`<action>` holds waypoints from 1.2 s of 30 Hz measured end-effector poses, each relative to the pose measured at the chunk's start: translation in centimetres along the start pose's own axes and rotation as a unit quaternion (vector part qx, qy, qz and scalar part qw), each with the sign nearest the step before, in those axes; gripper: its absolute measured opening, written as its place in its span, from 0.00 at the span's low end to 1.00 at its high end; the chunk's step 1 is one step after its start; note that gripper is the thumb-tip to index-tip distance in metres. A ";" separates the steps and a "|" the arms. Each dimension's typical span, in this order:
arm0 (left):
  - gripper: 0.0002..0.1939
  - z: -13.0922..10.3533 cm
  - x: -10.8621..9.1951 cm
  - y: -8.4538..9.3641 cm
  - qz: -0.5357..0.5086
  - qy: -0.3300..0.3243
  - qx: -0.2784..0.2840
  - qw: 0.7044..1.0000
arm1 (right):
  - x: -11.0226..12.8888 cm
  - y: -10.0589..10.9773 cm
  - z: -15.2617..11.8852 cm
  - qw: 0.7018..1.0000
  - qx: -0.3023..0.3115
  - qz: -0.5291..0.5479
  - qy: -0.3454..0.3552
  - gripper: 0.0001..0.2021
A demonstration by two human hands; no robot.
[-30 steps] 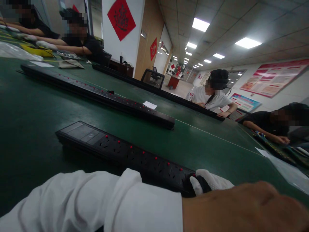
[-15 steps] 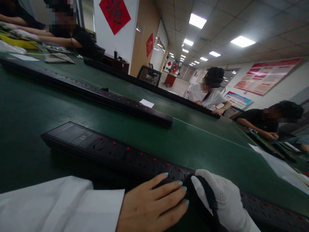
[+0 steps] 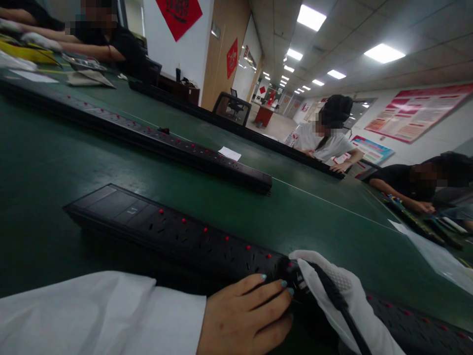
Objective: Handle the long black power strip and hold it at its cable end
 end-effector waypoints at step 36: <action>0.13 -0.2 0.2 0.0 -0.009 0.016 0.040 0.999 | 0.1 -1.5 -1.9 0.992 0.014 -0.087 0.087 0.14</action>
Point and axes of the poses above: each hand's wrist, its own z-axis towards the middle knuckle, its own y-axis out of the back of the hand, x = y × z, the point moved 2 cm from there along z, towards the middle knuckle, and after that the axes turned 1 degree about -z, right-handed, at the moved point
